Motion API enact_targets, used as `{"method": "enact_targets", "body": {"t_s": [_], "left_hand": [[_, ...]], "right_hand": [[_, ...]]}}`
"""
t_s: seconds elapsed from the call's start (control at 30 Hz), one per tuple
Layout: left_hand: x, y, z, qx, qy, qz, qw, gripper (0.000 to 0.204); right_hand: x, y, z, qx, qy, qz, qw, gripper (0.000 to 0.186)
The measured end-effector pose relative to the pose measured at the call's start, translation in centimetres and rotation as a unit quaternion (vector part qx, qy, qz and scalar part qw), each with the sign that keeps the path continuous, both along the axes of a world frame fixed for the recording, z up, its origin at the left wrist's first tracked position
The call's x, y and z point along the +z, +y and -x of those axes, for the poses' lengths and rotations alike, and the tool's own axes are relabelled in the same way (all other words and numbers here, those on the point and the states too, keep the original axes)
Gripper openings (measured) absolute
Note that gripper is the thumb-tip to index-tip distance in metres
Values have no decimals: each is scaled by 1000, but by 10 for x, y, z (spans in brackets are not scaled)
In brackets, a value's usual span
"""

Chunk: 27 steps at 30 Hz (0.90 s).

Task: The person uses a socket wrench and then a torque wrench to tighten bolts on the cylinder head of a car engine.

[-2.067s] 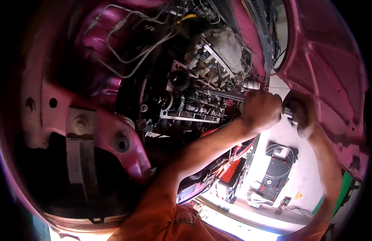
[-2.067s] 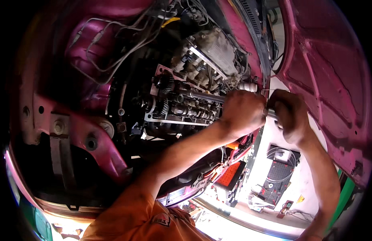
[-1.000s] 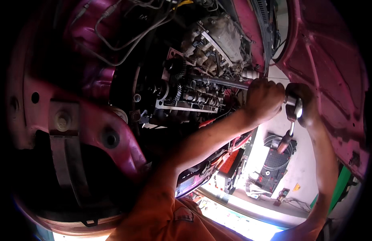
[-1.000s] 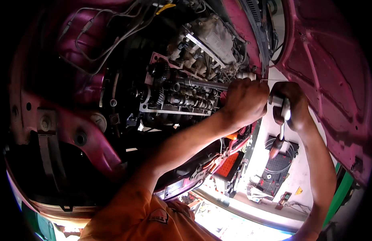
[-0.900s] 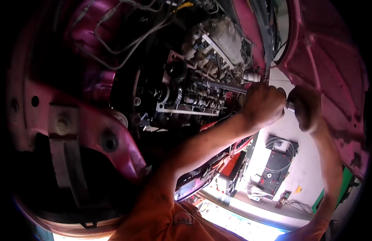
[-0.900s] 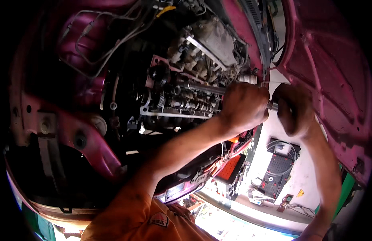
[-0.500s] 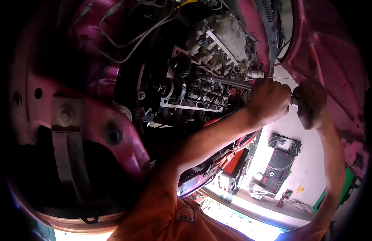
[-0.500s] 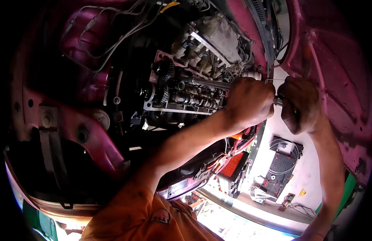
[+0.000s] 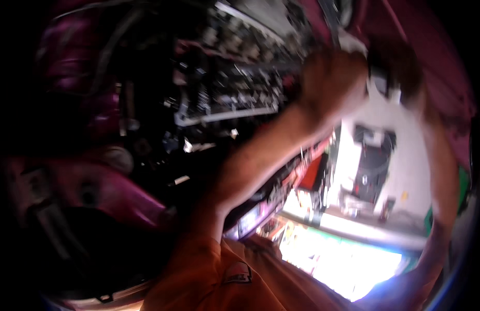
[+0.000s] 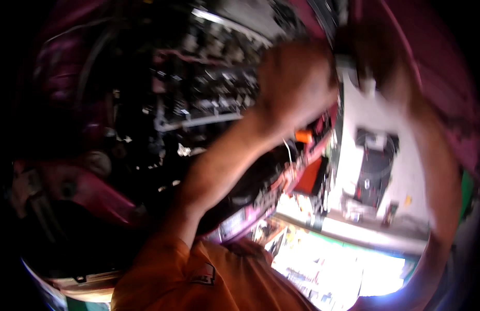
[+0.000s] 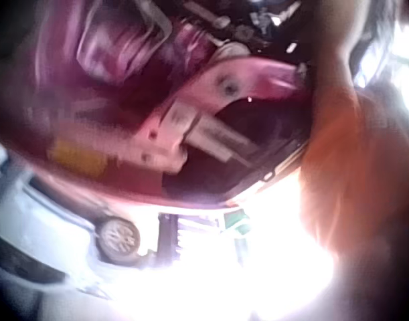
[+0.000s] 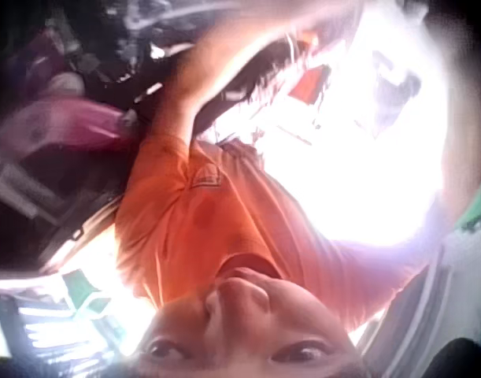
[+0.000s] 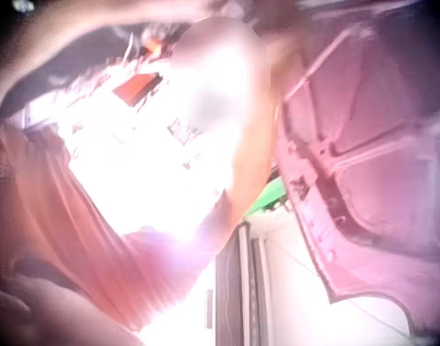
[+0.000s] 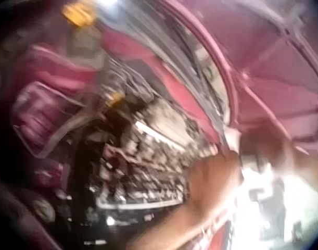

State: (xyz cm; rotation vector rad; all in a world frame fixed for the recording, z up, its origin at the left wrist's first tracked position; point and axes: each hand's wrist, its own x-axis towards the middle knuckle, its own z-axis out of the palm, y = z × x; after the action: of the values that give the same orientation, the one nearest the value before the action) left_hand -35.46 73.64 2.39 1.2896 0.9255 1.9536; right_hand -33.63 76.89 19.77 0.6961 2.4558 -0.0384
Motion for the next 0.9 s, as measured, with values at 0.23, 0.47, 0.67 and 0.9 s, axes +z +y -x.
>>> {"method": "enact_targets", "body": {"t_s": [0.23, 0.47, 0.67, 0.9], "left_hand": [[-29, 4, 13, -18, -50, -73, 996, 9], [-14, 11, -12, 54, 2, 45, 998, 9], [-16, 9, 28, -51, 72, 49, 995, 10], [-22, 18, 23, -3, 52, 29, 998, 10]], "right_hand": [[-23, 22, -24, -163, 101, 103, 976, 18], [-28, 23, -26, -199, 128, 207, 949, 31], [-32, 62, -6, 169, 107, 127, 971, 20], [-31, 30, 0, -93, 106, 46, 989, 33]]}}
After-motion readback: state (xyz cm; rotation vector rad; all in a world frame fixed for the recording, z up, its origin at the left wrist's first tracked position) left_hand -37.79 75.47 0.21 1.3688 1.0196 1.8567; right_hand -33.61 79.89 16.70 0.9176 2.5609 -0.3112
